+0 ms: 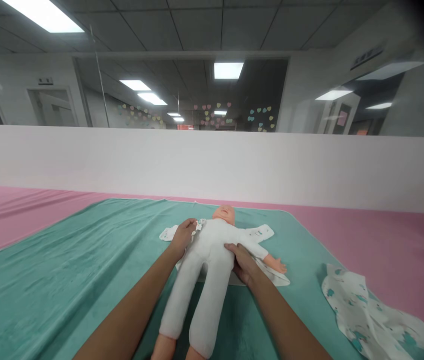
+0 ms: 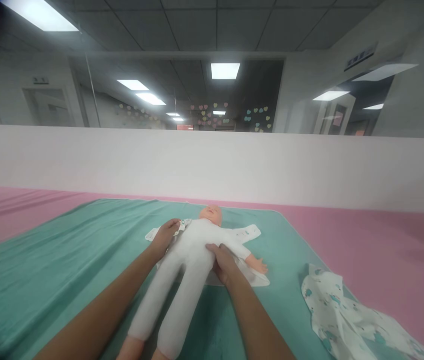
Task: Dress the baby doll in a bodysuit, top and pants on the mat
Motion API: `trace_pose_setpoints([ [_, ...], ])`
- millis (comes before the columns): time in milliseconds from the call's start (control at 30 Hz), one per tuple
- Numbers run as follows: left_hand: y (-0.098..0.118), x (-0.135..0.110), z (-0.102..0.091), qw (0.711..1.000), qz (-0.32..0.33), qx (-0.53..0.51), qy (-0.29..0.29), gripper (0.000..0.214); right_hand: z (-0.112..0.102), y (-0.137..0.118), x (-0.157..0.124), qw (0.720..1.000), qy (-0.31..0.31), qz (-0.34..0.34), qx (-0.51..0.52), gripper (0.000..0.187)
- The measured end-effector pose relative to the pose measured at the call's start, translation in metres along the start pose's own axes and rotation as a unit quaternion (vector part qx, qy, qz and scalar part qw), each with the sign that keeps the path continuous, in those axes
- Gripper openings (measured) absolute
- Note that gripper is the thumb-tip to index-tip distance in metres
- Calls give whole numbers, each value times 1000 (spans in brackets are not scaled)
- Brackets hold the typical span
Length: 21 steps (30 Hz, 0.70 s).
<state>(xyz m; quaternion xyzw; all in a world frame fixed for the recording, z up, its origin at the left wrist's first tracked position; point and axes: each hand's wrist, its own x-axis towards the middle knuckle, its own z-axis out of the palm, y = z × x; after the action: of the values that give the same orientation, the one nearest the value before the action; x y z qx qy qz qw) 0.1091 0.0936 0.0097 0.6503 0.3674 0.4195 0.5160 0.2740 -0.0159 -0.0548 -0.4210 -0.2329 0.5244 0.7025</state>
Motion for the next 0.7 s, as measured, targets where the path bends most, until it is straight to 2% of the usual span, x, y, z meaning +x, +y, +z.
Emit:
trace_pose_setpoints([
  [133,12,-6,3,999,33,26,-23,31,2,-2,-3,999,-24,25,-3,33],
  [267,22,-11,9,983,107,131,-68,33,6,-2,-3,999,-34,38,18,31],
  [367,23,-7,9,963,144,220,-61,27,7,0,-2,999,-14,30,26,31],
  [533,24,0,-7,949,116,288,-60,19,10,2,-4,999,15,-25,15,31],
  [700,38,-9,-27,950,53,260,-164,51,13,2,-6,999,-9,-50,17,32],
])
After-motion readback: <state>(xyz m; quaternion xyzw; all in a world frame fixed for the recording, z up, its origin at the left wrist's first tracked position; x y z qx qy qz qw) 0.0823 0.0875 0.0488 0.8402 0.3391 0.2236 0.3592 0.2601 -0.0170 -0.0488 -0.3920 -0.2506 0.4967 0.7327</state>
